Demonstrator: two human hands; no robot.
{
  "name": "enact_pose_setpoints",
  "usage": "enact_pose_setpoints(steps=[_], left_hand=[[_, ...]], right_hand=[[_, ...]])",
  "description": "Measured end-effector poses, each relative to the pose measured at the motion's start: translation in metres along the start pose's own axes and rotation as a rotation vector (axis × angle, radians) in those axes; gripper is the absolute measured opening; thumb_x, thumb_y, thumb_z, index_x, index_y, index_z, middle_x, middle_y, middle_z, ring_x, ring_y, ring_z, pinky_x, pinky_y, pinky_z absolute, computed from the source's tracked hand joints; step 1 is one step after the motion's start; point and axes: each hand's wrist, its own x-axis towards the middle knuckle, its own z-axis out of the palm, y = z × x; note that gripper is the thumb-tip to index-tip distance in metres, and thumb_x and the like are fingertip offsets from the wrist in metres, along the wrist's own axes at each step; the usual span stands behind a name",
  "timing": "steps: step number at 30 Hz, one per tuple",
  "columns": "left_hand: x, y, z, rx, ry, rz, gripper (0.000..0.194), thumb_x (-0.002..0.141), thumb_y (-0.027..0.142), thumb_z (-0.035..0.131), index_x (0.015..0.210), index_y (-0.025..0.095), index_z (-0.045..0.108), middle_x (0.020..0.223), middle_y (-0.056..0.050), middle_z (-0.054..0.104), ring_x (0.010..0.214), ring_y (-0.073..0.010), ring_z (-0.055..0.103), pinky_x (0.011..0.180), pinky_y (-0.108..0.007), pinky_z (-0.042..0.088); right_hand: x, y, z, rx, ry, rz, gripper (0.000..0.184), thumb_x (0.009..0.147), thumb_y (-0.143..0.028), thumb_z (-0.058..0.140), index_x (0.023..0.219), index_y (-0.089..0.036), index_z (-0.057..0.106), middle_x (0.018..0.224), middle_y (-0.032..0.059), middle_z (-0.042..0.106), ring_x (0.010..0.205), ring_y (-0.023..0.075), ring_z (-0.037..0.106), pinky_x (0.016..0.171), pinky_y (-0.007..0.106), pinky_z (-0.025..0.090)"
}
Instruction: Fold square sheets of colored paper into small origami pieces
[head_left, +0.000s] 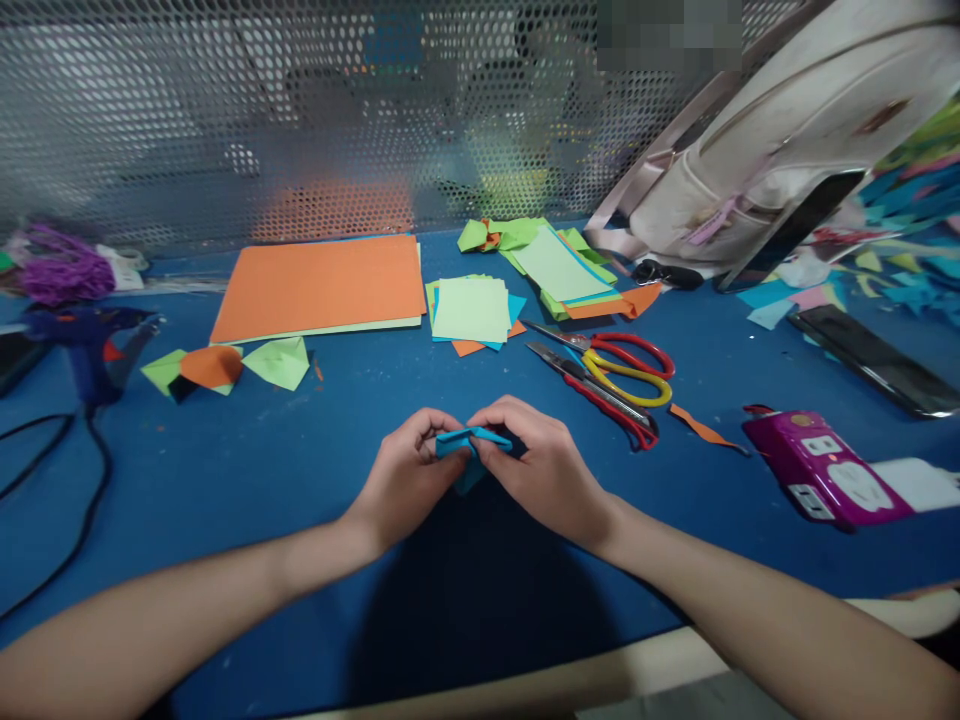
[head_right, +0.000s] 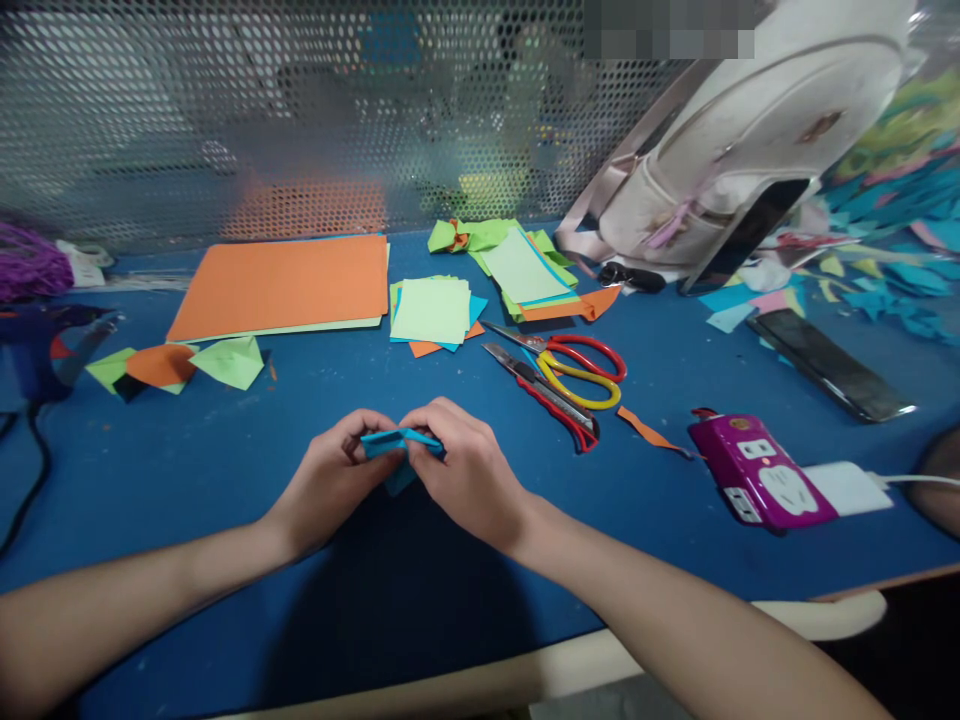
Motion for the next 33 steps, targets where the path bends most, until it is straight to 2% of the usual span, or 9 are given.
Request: enact_pose_setpoints(steps=[6, 12, 17, 21, 24, 26, 29, 33], left_hand=[[0.0, -0.002, -0.001, 0.026, 0.017, 0.014, 0.005, 0.07, 0.015, 0.06, 0.072, 0.017, 0.055, 0.053, 0.008, 0.049, 0.045, -0.0056, 0.041, 0.042, -0.015, 0.034], [0.002, -0.004, -0.001, 0.047, 0.023, 0.058, 0.004, 0.071, 0.014, 0.058, 0.074, 0.016, 0.058, 0.065, 0.003, 0.057, 0.056, -0.0075, 0.05, 0.05, -0.016, 0.041], [0.001, -0.003, -0.001, 0.102, -0.004, 0.071, 0.007, 0.072, 0.014, 0.058, 0.078, 0.016, 0.06, 0.06, 0.005, 0.057, 0.048, -0.0064, 0.046, 0.045, -0.016, 0.039], [0.001, -0.005, -0.003, 0.21, 0.022, 0.209, 0.011, 0.077, 0.021, 0.057, 0.085, 0.017, 0.064, 0.066, 0.001, 0.064, 0.053, -0.0097, 0.053, 0.049, -0.02, 0.042], [0.002, -0.009, -0.005, 0.259, 0.043, 0.345, 0.015, 0.081, 0.023, 0.055, 0.086, 0.017, 0.067, 0.081, -0.005, 0.07, 0.071, -0.0149, 0.062, 0.064, -0.025, 0.048], [0.004, -0.011, -0.006, 0.255, 0.041, 0.39, 0.015, 0.082, 0.021, 0.054, 0.084, 0.018, 0.068, 0.087, -0.007, 0.072, 0.08, -0.0174, 0.064, 0.073, -0.028, 0.049], [0.005, -0.012, -0.006, 0.258, 0.029, 0.37, 0.016, 0.083, 0.021, 0.053, 0.082, 0.018, 0.069, 0.084, -0.005, 0.073, 0.077, -0.0171, 0.065, 0.071, -0.027, 0.049], [0.003, -0.012, -0.006, 0.268, 0.06, 0.259, 0.017, 0.082, 0.024, 0.055, 0.084, 0.018, 0.07, 0.075, -0.002, 0.071, 0.065, -0.0143, 0.062, 0.058, -0.022, 0.047]], right_hand=[[-0.001, -0.001, 0.002, -0.027, -0.012, -0.015, 0.013, 0.079, -0.006, 0.052, 0.083, -0.016, 0.059, 0.079, 0.0036, 0.06, 0.074, 0.0135, 0.057, 0.069, 0.024, 0.044], [-0.002, -0.001, 0.003, -0.092, -0.03, -0.013, 0.011, 0.081, -0.012, 0.053, 0.086, -0.016, 0.061, 0.083, 0.006, 0.064, 0.078, 0.0167, 0.06, 0.072, 0.028, 0.046], [-0.002, 0.005, 0.002, -0.124, -0.032, -0.059, 0.015, 0.084, -0.01, 0.049, 0.085, -0.017, 0.063, 0.081, 0.0057, 0.065, 0.079, 0.0164, 0.061, 0.073, 0.028, 0.047], [0.0, 0.01, 0.0, -0.118, 0.0, -0.09, 0.016, 0.083, -0.008, 0.049, 0.085, -0.017, 0.063, 0.08, 0.0054, 0.065, 0.078, 0.016, 0.06, 0.072, 0.028, 0.047], [0.0, 0.012, 0.0, -0.099, 0.015, -0.093, 0.016, 0.083, -0.008, 0.05, 0.084, -0.017, 0.063, 0.079, 0.0048, 0.065, 0.076, 0.0153, 0.06, 0.071, 0.028, 0.047], [0.0, 0.013, 0.0, -0.075, 0.019, -0.09, 0.016, 0.083, -0.008, 0.05, 0.084, -0.017, 0.063, 0.079, 0.0044, 0.064, 0.075, 0.0145, 0.06, 0.07, 0.027, 0.047], [0.001, 0.013, 0.001, -0.048, 0.029, -0.066, 0.014, 0.082, -0.008, 0.053, 0.083, -0.017, 0.064, 0.078, 0.0035, 0.064, 0.073, 0.0135, 0.06, 0.069, 0.025, 0.047], [0.002, 0.012, 0.0, -0.027, 0.029, -0.008, 0.011, 0.081, -0.01, 0.056, 0.081, -0.017, 0.064, 0.074, 0.0022, 0.063, 0.069, 0.0126, 0.059, 0.066, 0.024, 0.045]])
